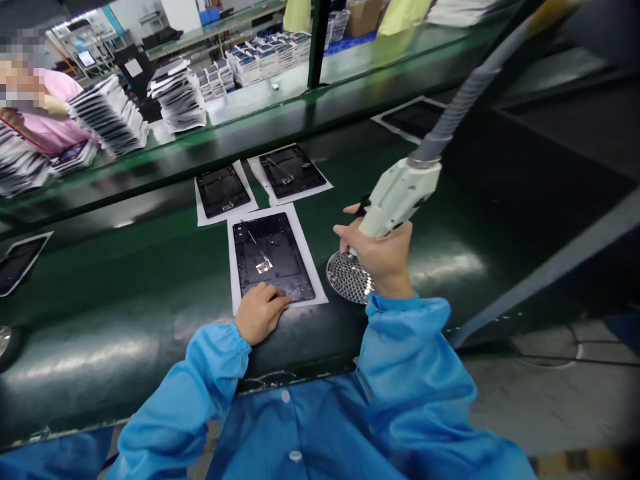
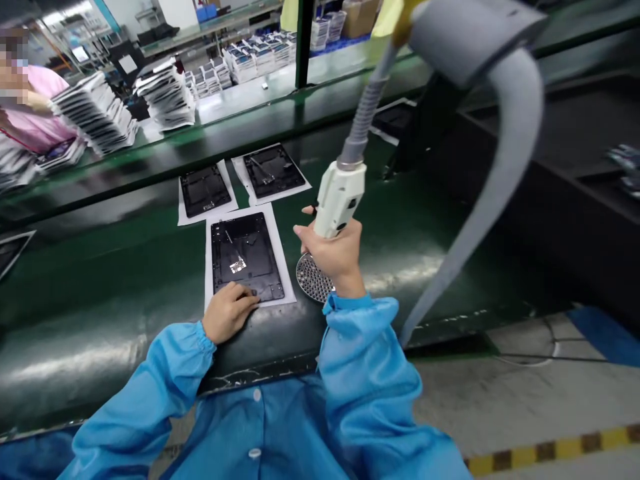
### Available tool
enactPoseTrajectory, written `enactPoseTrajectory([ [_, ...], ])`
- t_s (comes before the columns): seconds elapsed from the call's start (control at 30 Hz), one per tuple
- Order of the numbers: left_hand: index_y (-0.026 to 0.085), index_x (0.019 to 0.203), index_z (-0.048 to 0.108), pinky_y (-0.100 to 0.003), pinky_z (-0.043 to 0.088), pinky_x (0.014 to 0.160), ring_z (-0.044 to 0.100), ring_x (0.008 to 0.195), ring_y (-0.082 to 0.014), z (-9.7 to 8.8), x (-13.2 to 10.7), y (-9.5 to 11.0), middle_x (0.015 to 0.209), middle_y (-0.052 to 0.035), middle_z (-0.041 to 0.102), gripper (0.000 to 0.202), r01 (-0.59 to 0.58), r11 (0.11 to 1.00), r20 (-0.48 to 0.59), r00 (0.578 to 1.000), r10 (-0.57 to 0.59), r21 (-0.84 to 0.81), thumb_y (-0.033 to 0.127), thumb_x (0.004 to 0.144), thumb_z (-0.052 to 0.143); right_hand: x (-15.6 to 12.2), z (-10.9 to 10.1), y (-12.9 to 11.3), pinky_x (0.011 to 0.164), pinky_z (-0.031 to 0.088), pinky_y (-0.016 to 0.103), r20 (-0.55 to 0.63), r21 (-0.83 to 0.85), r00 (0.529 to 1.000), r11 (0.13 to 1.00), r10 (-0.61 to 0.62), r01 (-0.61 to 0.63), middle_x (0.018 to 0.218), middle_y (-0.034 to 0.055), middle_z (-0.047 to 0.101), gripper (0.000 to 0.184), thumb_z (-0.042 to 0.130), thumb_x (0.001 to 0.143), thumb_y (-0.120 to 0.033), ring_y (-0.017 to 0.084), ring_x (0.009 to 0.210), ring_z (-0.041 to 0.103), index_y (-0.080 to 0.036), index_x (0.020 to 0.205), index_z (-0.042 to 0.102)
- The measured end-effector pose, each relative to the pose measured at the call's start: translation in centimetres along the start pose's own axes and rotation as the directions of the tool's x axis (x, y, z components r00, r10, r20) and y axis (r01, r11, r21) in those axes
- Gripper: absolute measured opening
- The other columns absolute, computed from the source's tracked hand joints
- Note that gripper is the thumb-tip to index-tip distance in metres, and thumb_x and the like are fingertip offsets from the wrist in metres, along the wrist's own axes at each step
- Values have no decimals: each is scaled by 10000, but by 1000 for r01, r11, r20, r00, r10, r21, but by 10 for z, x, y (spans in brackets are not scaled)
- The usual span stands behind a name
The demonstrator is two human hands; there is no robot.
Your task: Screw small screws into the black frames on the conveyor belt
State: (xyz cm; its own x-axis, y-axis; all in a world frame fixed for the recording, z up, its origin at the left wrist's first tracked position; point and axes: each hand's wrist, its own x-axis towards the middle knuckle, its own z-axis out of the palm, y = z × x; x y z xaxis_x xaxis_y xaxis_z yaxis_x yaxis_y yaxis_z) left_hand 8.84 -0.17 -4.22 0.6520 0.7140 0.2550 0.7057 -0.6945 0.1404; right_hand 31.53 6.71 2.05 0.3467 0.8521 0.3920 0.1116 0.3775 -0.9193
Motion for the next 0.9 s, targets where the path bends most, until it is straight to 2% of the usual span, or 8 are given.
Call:
enactPoseTrajectory([
  [0.17,202,1030,716,-332,476,730,542,842,-196,-7,3,-11,943,-82,653,283,-1,999,68,998,3,-36,168,932,453,-6,-13,11,458,477,291,-52,60,998,997,-41,44,425,-89,553,207,718,632,-136,115,352,501,-209,808,637],
  [0.33,174,1088,700,-361,491,747,567,875,-220,-27,1,-18,992,-87,656,297,-11,997,134,991,22,-81,333,871,574,-11,-10,18,432,464,291,-51,93,998,995,-34,39,438,-104,546,271,691,657,-150,115,348,490,-230,910,632],
  [0.4,170,1089,698,-357,503,743,580,871,-220,-32,-1,-21,990,-82,654,300,-10,996,146,989,23,-90,303,844,586,-12,-6,19,436,470,293,-30,93,999,995,-26,29,437,-106,541,272,683,666,-155,115,351,488,-231,921,627],
  [0.57,165,985,716,-318,519,723,599,841,-196,-22,-1,-13,923,-86,648,270,-30,996,84,996,38,-90,167,882,466,-12,-1,20,428,447,278,-2,81,1000,997,7,-6,434,-108,529,265,669,676,-149,109,354,486,-230,922,616],
  [0.73,178,970,708,-296,523,724,607,818,-174,-15,0,7,902,-68,655,246,-55,979,75,995,71,-195,234,931,471,-8,-4,22,442,444,268,-24,65,1000,998,-6,7,435,-101,539,227,671,669,-125,97,352,486,-213,874,631],
  [0.83,186,973,711,-307,518,716,597,814,-180,-16,0,10,895,-68,652,269,-33,983,90,995,51,-182,276,957,458,-7,-6,24,453,453,268,-33,49,999,999,-1,3,434,-106,536,231,667,671,-125,95,354,486,-216,880,633],
  [0.9,189,979,714,-317,515,710,587,816,-188,-16,0,9,898,-70,649,276,-46,987,99,993,62,-152,241,957,444,-7,-6,24,458,460,270,-30,30,1000,1000,5,-4,429,-112,533,234,664,669,-135,95,354,482,-221,884,631],
])
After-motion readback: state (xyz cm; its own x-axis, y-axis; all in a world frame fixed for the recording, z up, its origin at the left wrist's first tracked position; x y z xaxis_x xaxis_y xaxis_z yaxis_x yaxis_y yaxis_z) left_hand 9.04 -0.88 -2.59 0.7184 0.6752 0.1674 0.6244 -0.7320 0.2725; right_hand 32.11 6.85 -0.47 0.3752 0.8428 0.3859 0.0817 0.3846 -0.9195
